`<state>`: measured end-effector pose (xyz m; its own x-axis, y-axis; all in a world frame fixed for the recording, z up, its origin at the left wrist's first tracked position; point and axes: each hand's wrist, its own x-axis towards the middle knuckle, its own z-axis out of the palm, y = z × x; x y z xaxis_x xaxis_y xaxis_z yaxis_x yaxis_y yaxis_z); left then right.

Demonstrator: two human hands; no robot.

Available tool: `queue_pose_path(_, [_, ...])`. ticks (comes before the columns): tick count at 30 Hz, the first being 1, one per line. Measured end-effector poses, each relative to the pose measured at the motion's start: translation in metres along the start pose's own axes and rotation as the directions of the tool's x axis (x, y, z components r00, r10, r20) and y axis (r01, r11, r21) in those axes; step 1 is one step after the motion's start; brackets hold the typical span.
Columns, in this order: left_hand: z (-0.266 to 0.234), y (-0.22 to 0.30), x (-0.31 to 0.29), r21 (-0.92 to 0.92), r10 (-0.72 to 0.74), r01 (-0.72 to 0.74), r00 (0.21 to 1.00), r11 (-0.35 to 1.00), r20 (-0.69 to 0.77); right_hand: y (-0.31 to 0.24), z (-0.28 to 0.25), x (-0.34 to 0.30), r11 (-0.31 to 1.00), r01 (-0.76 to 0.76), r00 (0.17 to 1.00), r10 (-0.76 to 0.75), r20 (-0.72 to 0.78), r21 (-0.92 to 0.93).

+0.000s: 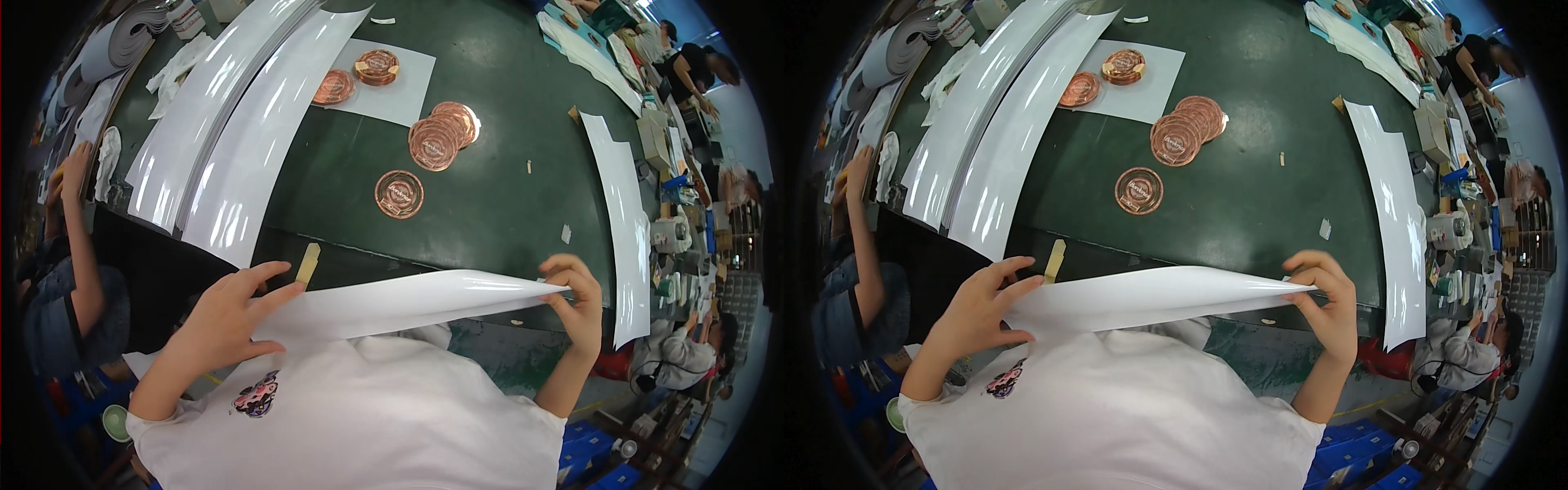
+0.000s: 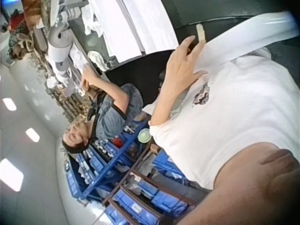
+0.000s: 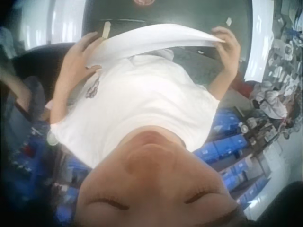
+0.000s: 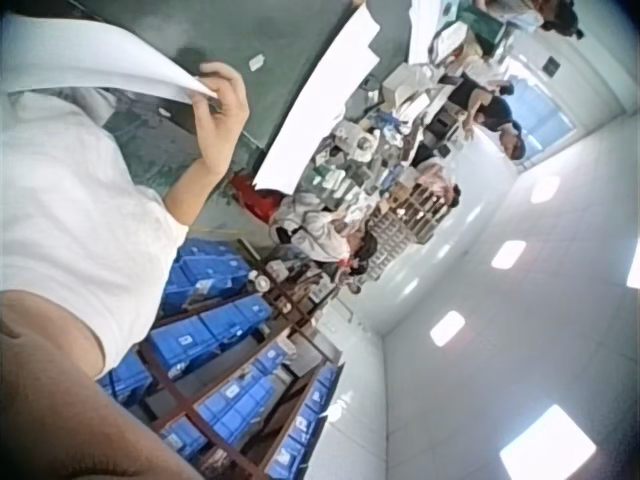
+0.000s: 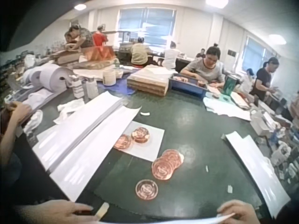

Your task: The person peels protective films from circular metallic discs by hand, folds paper sheets, and stacks the discs on the table.

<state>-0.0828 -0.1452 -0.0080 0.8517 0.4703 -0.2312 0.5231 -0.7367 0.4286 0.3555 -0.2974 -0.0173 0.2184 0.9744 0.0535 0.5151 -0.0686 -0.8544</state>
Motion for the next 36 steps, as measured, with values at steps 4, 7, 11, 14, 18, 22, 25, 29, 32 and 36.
queue_pose_path(4, [0.035, 0.01, 0.002, 0.24, 0.138, -0.065, 0.944, 0.969, -0.301, 0.0, 0.003, -0.001, 0.971, -0.111, 0.994, 0.108, 0.027, 0.212])
queue_pose_path(7, [0.063, 0.021, 0.023, 0.32, 0.321, -0.16, 0.772, 0.934, -0.549, 0.006, 0.004, -0.002, 0.933, -0.154, 0.988, 0.148, 0.043, 0.327])
queue_pose_path(11, [0.059, 0.044, 0.047, 0.142, 0.189, -0.14, 0.873, 0.98, -0.45, 0.004, 0.013, -0.002, 0.879, -0.157, 0.986, 0.161, 0.03, 0.45])
queue_pose_path(14, [0.059, 0.043, 0.054, 0.164, 0.039, 0.031, 0.911, 0.986, -0.411, 0.0, 0.014, -0.004, 0.883, -0.112, 0.99, 0.141, -0.03, 0.455])
queue_pose_path(18, [0.068, 0.016, 0.044, -0.069, -0.025, -0.009, 0.876, 0.998, -0.482, 0.019, 0.004, -0.011, 0.94, -0.077, 0.991, 0.108, -0.076, 0.331])
queue_pose_path(22, [0.077, -0.006, 0.023, -0.094, -0.295, 0.36, 0.559, 0.928, -0.775, 0.036, -0.001, -0.015, 0.944, 0.008, 0.99, 0.038, -0.134, 0.331])
queue_pose_path(25, [0.08, -0.005, 0.007, -0.606, -0.647, 0.259, 0.47, 0.752, -0.601, 0.045, -0.002, -0.018, 0.946, 0.062, 0.982, -0.001, -0.189, 0.318])
queue_pose_path(29, [0.074, 0.001, 0.003, -0.909, -0.77, -0.216, 0.482, 0.357, -0.417, 0.046, 0.001, -0.011, 0.944, 0.157, 0.972, -0.095, -0.217, 0.289])
queue_pose_path(32, [0.087, -0.042, -0.026, -0.841, -0.614, -0.157, 0.616, 0.517, -0.493, 0.032, -0.004, -0.007, 0.975, 0.113, 0.986, -0.087, -0.139, 0.193])
queue_pose_path(36, [0.038, -0.034, -0.025, -0.948, -0.573, -0.073, 0.781, 0.311, -0.248, 0.019, -0.014, -0.002, 0.994, 0.105, 0.994, -0.105, -0.015, 0.015])
